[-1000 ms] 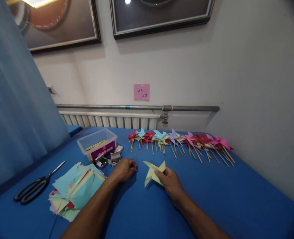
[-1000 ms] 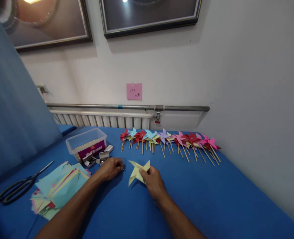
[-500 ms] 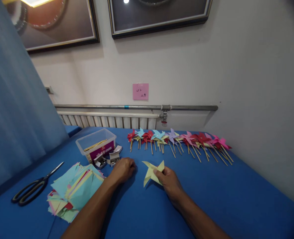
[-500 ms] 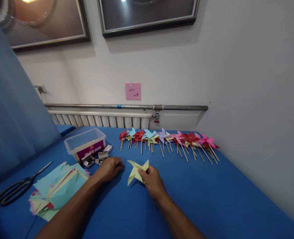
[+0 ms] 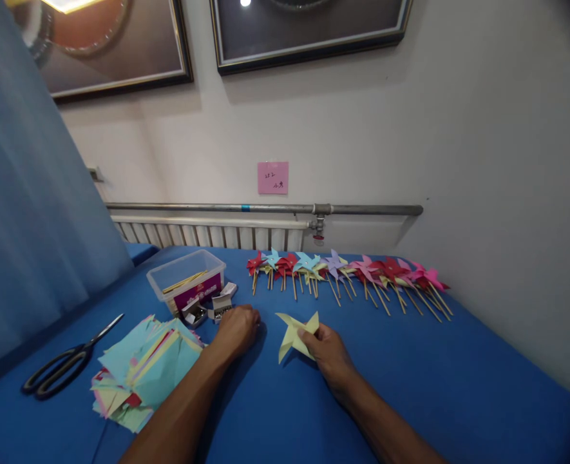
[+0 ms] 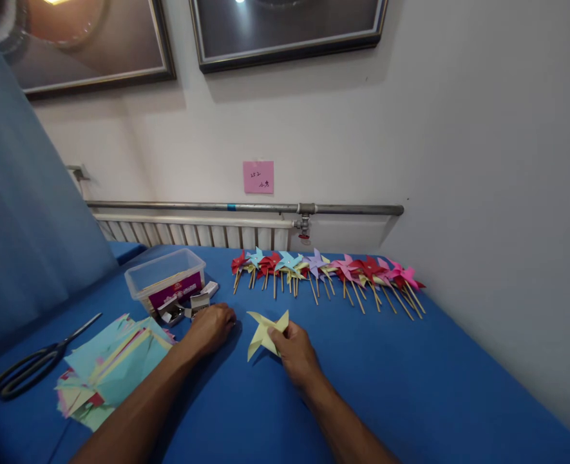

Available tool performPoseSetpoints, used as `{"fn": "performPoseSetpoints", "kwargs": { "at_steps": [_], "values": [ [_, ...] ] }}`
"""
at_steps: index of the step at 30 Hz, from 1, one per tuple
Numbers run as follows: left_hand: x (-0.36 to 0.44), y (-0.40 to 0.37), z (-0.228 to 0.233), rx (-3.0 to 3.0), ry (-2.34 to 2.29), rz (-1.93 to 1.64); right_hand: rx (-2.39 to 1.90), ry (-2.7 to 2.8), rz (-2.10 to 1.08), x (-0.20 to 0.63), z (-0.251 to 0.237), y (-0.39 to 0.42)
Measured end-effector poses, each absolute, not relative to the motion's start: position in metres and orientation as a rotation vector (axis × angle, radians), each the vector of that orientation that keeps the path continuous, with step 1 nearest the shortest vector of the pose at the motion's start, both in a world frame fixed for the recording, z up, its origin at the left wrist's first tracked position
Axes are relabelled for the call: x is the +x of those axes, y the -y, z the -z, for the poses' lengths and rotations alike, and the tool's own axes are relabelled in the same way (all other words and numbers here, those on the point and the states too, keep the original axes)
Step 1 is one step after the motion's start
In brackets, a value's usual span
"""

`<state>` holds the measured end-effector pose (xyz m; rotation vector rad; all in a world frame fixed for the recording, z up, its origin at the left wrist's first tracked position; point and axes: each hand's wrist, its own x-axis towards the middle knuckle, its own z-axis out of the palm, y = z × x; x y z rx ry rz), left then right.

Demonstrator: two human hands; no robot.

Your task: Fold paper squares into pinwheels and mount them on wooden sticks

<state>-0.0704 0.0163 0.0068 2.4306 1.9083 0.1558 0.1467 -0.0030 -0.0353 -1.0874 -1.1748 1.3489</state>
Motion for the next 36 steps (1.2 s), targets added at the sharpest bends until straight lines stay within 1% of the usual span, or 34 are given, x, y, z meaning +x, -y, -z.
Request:
{"fn": "performPoseSetpoints", "kwargs": {
  "at_steps": [6,19,21,23,25,27,29,36],
  "values": [
    [-0.068,-0.017,-0.005,2.397,-1.947,-0.11,-1.108,1.186,-1.343,0.147,0.039,0.001],
    [-0.067,-0.014,-0.005,2.443,-1.87,-0.227,-1.124,1.183,-1.314,0.147,0.033,0.004],
    [-0.066,-0.011,-0.012,2.413,-1.863,-0.313,-1.144,1.168,-1.287,0.148,0.032,0.005],
    [-0.06,-0.005,-0.02,2.366,-1.777,-0.497,-1.166,1.142,-1.245,0.148,0.03,0.006],
    [-0.05,0.004,-0.027,2.313,-1.585,-0.708,-1.176,1.121,-1.212,0.148,0.029,0.007],
    [-0.037,0.014,-0.031,2.295,-1.383,-0.84,-1.164,1.11,-1.197,0.146,0.029,0.008],
    [-0.025,0.022,-0.029,2.349,-1.323,-0.896,-1.138,1.113,-1.203,0.144,0.029,0.01],
    [-0.018,0.021,-0.019,2.399,-1.441,-0.935,-1.122,1.106,-1.233,0.137,0.03,0.012]
  ]
}}
